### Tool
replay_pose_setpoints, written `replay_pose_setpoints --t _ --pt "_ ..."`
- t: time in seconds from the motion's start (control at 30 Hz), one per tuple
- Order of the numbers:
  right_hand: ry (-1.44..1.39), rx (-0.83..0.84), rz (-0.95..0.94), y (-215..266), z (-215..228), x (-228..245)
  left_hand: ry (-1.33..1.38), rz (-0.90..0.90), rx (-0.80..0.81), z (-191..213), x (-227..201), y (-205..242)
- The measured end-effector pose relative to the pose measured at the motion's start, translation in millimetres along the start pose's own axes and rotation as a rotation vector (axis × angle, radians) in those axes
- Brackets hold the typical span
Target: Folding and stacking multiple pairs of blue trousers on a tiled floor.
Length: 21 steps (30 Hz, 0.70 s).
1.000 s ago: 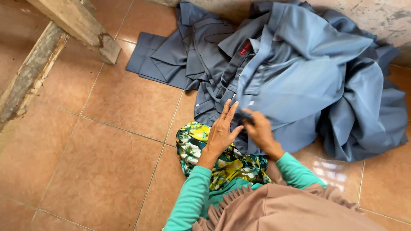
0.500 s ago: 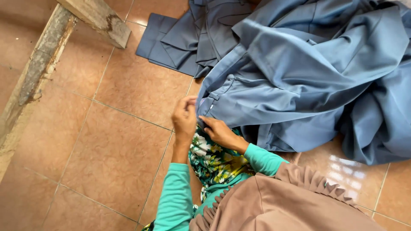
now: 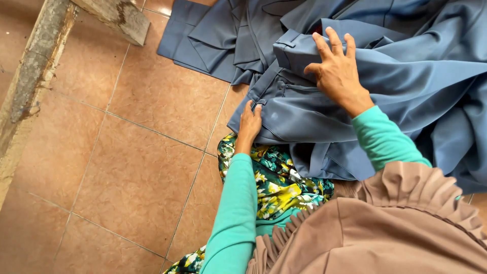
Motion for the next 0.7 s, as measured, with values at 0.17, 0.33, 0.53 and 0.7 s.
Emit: replay_pose_setpoints --t 0.17,0.33,0.53,0.7 --pt "0.171 0.135 -0.014 -8 -37 -15 -0.143 0.340 0.269 -5 11 -6" --pt "-0.041 0.299 -0.097 -1 -22 18 0.566 0.365 0.034 24 21 -3" --pt "-0.368 0.376 -0.024 21 43 91 0.899 -0.034 -0.096 130 -40 48" --pt "-0.433 0.210 0.182 52 47 136 0.705 -0.091 -0.100 165 -42 89"
Point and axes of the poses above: each hand's wrist, its own y-axis away from the middle knuckle, its own z-axis out of the back of the hand, x = y × z, the point moved 2 cm from there along -y, towards the middle knuckle, and after that the axes turned 13 degrees about -z, right-handed, at the moved point
